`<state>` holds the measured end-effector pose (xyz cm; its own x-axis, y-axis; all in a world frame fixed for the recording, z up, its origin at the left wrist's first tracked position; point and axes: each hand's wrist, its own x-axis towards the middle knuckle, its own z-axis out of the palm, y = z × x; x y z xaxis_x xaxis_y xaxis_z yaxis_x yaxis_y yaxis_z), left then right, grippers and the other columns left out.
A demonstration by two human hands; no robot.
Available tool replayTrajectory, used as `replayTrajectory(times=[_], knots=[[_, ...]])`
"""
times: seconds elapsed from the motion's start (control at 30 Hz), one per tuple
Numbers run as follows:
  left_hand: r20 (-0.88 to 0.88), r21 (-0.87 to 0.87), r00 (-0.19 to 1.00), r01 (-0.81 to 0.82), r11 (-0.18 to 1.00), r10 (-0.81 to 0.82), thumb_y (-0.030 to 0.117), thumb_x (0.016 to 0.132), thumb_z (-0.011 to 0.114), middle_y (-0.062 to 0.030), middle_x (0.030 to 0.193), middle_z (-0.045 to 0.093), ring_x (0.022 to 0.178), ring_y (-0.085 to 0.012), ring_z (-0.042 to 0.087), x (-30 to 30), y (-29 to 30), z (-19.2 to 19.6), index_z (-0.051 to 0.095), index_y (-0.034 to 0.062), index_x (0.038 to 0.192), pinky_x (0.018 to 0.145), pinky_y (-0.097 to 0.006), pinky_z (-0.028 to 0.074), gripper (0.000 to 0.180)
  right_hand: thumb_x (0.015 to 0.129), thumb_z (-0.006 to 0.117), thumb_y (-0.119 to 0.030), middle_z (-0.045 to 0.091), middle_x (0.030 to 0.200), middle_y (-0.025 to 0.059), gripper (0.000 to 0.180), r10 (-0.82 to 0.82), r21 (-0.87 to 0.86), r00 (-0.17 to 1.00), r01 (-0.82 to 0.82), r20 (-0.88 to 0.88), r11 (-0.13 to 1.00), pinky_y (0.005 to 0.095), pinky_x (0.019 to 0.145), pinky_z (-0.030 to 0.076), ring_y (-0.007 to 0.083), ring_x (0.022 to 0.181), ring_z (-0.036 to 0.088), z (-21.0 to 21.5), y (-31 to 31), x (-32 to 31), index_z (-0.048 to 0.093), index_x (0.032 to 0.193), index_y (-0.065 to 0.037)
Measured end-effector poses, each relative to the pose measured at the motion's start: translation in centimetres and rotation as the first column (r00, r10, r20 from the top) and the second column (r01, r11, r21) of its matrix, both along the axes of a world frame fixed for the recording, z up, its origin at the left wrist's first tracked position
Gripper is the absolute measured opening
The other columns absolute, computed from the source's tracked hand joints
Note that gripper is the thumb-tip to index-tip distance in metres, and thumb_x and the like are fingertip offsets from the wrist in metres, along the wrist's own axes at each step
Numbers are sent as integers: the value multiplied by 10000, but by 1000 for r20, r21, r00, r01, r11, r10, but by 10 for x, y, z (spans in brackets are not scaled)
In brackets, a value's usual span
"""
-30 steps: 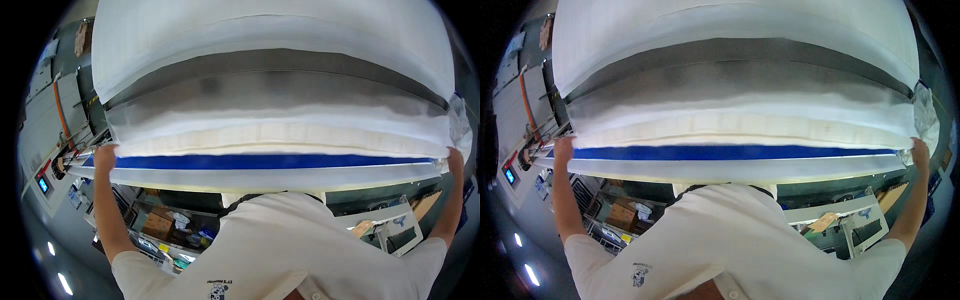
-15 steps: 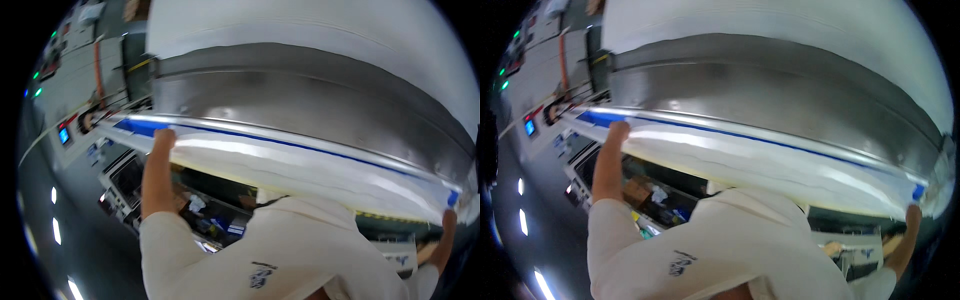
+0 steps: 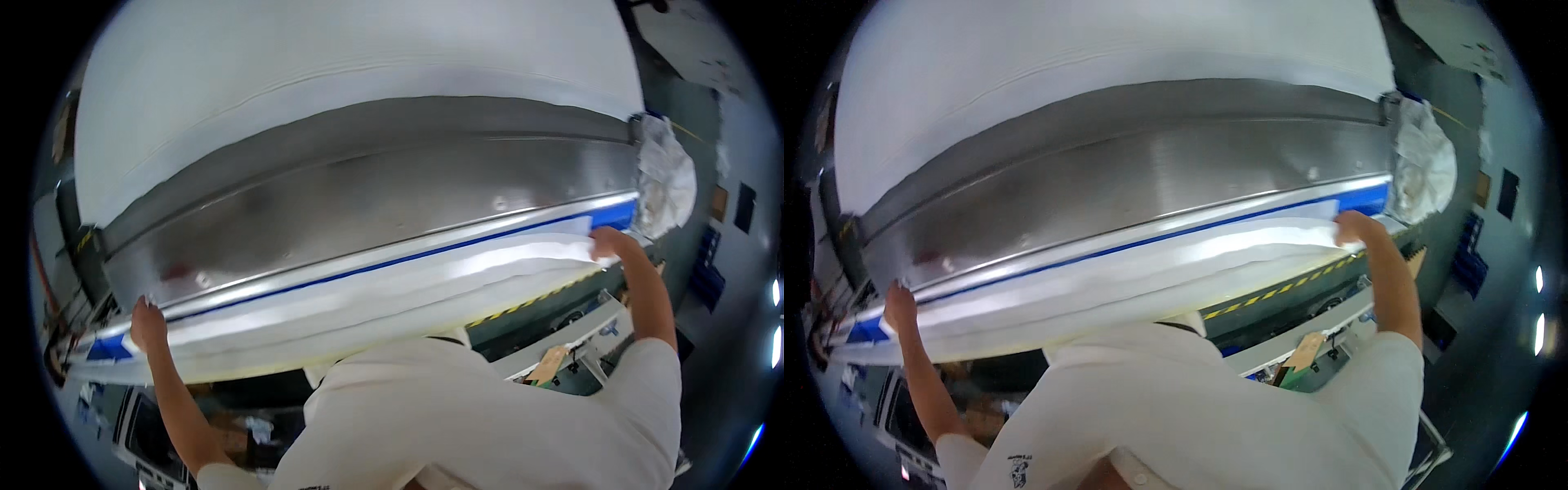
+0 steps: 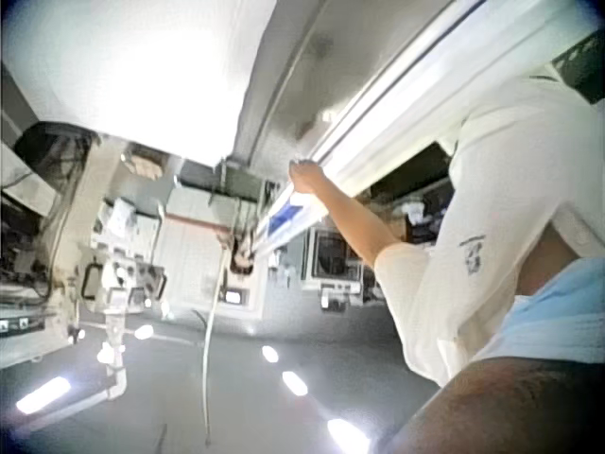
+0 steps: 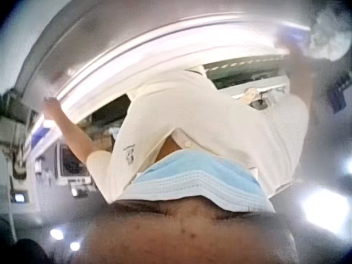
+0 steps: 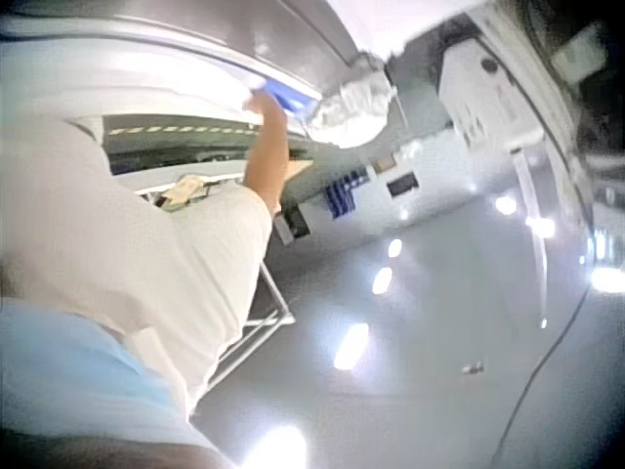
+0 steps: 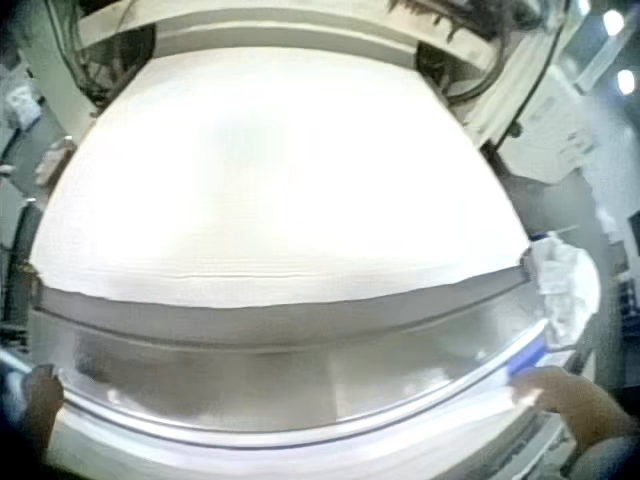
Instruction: The person repeatedly folds a large white sheet on a metal table in a factory setting. They align the sheet, fold it in half, and smooth it down with their hands. This process is repeated multiple times.
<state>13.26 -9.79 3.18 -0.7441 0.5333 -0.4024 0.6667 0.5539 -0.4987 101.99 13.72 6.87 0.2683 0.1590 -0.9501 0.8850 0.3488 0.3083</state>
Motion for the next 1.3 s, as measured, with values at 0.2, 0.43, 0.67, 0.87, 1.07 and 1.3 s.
replayTrajectory(times=[0.2, 0.43, 0.67, 0.87, 1.07, 1.3], knots=[[-20, 185, 995, 96, 978, -94, 291, 872, 465, -94, 1040, 640, 900, -305, 624, 40, -2, 9, 608, 130, 1129, 747, -417, 503, 336, 620, 652, -240, 658, 949, 136, 349, 32, 254, 957, 45, -289, 966, 395, 805, 495, 326, 914, 612, -4, 1, -42, 673, 939, -100], [85, 454, 995, -82, 887, 48, 266, 846, 481, -78, 1134, 612, 1002, -296, 590, 7, -33, -21, 588, 123, 1169, 849, -386, 463, 369, 709, 546, -194, 627, 781, 175, 141, 342, 417, 804, -130, -486, 899, 452, 645, 453, 365, 735, 590, -51, -29, -57, 622, 728, -77], [-126, 737, 935, 313, 599, -333, 246, 843, 552, -148, 1194, 526, 1077, -328, 502, -16, 31, -43, 508, 76, 1193, 887, -458, 407, 392, 750, 609, -131, 630, 748, 142, 101, 125, 466, 738, 276, -663, 841, 356, 639, 483, 293, 691, 611, -17, -14, -251, 635, 776, -37], [-121, 842, 943, 263, 471, -310, 250, 859, 530, -128, 1215, 504, 1109, -317, 473, -20, 58, -58, 509, 66, 1180, 953, -439, 359, 370, 815, 559, -208, 632, 802, 140, 179, 286, 412, 488, 174, -825, 894, 390, 670, 473, 313, 749, 611, -14, 19, -498, 603, 919, -69], [-40, 919, 958, 146, 366, -283, 249, 862, 513, -124, 1218, 515, 1158, -301, 466, -19, 63, -66, 530, 57, 1156, 1020, -444, 311, 351, 847, 575, -204, 614, 742, 92, 176, 348, 355, 70, 170, -935, 919, 298, 624, 447, 177, 647, 548, -9, 33, -754, 591, 890, -34], [26, 919, 965, 79, 386, -260, 230, 848, 524, -124, 1223, 509, 1166, -299, 462, -17, 71, -62, 533, 57, 1153, 1021, -445, 312, 350, 813, 612, -203, 654, 805, 66, 195, 322, 298, -117, 187, -939, 936, 285, 680, 478, 156, 731, 605, -34, 50, -922, 619, 884, -21]])
